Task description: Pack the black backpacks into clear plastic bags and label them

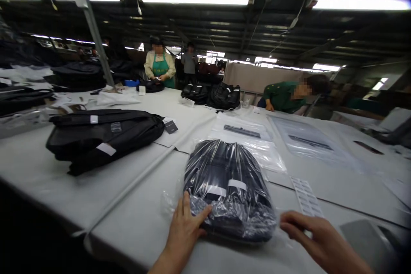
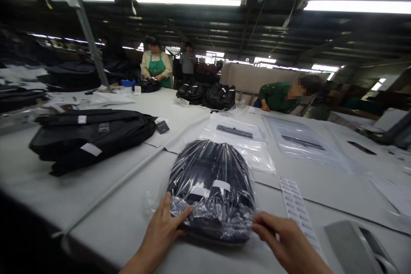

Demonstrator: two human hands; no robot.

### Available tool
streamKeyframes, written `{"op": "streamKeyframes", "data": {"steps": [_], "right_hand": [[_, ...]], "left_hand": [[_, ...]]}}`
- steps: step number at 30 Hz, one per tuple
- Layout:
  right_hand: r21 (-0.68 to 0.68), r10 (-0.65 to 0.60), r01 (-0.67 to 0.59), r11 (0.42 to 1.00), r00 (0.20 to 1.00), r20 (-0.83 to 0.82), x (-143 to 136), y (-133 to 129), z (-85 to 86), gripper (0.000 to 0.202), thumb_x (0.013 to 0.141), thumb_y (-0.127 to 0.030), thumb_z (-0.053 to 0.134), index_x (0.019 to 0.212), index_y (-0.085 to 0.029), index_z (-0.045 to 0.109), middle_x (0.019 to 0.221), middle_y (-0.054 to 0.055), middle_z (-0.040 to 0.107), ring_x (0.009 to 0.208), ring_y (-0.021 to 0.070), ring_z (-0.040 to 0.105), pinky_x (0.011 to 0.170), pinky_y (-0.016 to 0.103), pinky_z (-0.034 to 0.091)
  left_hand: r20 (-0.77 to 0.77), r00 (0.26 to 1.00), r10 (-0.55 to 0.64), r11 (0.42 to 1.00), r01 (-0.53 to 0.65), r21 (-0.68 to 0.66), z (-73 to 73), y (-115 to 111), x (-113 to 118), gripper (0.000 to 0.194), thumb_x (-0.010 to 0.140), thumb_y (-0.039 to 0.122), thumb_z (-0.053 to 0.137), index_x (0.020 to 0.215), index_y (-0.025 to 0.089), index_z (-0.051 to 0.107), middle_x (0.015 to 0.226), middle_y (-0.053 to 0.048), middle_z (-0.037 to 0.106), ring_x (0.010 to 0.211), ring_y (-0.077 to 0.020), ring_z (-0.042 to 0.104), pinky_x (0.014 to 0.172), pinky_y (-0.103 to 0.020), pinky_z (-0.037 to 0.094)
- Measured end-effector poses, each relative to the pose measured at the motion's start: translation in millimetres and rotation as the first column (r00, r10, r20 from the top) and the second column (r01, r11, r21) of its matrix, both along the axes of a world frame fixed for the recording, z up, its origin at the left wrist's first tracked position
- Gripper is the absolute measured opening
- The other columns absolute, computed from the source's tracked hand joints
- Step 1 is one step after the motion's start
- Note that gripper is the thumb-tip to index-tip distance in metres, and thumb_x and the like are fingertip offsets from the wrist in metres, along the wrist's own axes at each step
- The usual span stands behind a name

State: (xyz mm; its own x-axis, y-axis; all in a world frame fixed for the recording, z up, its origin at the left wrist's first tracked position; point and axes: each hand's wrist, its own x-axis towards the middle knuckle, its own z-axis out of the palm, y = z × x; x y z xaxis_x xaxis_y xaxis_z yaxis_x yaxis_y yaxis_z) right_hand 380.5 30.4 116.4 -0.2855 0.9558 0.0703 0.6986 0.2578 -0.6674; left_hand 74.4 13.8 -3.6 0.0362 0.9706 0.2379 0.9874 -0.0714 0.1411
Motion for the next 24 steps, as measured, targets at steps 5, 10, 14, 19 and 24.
{"op": "streamKeyframes", "data": {"steps": [5, 10, 14, 19, 24], "right_hand": [[-0.217, 0.631, -0.613, 0.759, 0.775, 0.017, -123.3, 65.9, 38.1, 0.023, 0.084, -0.032, 0.050, 0.079, -0.019, 0.069, 0.064, 0.000, 0.062, 0.056, 0.0124, 0.051, 0.053, 0.022, 0.037], [-0.221, 0.814, -0.784, 0.581, 0.556, 0.166, -175.7, 104.9, 14.0, 0.016, 0.081, -0.019, 0.054, 0.085, -0.020, 0.070, 0.077, 0.000, 0.070, 0.068, 0.0117, 0.061, 0.062, 0.019, 0.039], [-0.222, 0.815, -0.805, 0.551, 0.461, 0.351, -193.5, 118.2, -11.6, 0.012, 0.078, -0.020, 0.060, 0.080, -0.024, 0.071, 0.072, -0.003, 0.070, 0.066, 0.0120, 0.062, 0.057, 0.020, 0.036], [-0.254, 0.718, -0.738, 0.625, 0.416, 0.559, -217.7, 123.6, -39.6, 0.011, 0.074, -0.032, 0.065, 0.080, -0.026, 0.072, 0.071, 0.000, 0.071, 0.065, 0.0158, 0.062, 0.053, 0.023, 0.033], [-0.167, 0.559, -0.602, 0.781, 0.555, 0.616, -216.7, 141.0, -52.3, 0.040, 0.060, -0.059, 0.071, 0.075, -0.022, 0.070, 0.065, 0.004, 0.068, 0.063, 0.0201, 0.061, 0.053, 0.025, 0.034]], "left_hand": [[0.079, 0.997, -0.008, 0.999, 0.005, 0.037, -17.0, 0.9, -5.0, 0.077, 0.055, 0.035, 0.084, 0.120, 0.056, 0.046, 0.147, -0.003, 0.027, 0.126, -0.0406, 0.037, 0.097, -0.047, 0.040], [0.110, 0.994, -0.024, 0.995, 0.013, 0.101, -28.1, 3.1, -4.7, 0.084, 0.051, 0.040, 0.085, 0.121, 0.058, 0.043, 0.148, -0.004, 0.022, 0.124, -0.0433, 0.037, 0.094, -0.052, 0.042], [0.130, 0.991, -0.034, 0.988, 0.014, 0.156, -33.9, 2.7, -2.9, 0.088, 0.047, 0.039, 0.087, 0.120, 0.059, 0.042, 0.150, -0.005, 0.014, 0.122, -0.0455, 0.039, 0.089, -0.053, 0.044], [0.157, 0.988, -0.007, 0.988, -0.017, 0.155, -34.7, 0.9, 0.4, 0.086, 0.044, 0.038, 0.088, 0.118, 0.055, 0.047, 0.149, -0.004, 0.019, 0.124, -0.0450, 0.036, 0.091, -0.052, 0.044], [0.147, 0.989, 0.002, 0.990, -0.022, 0.138, -33.3, -0.4, 0.1, 0.077, 0.051, 0.037, 0.086, 0.117, 0.055, 0.049, 0.148, -0.003, 0.025, 0.125, -0.0433, 0.036, 0.091, -0.050, 0.044]]}}
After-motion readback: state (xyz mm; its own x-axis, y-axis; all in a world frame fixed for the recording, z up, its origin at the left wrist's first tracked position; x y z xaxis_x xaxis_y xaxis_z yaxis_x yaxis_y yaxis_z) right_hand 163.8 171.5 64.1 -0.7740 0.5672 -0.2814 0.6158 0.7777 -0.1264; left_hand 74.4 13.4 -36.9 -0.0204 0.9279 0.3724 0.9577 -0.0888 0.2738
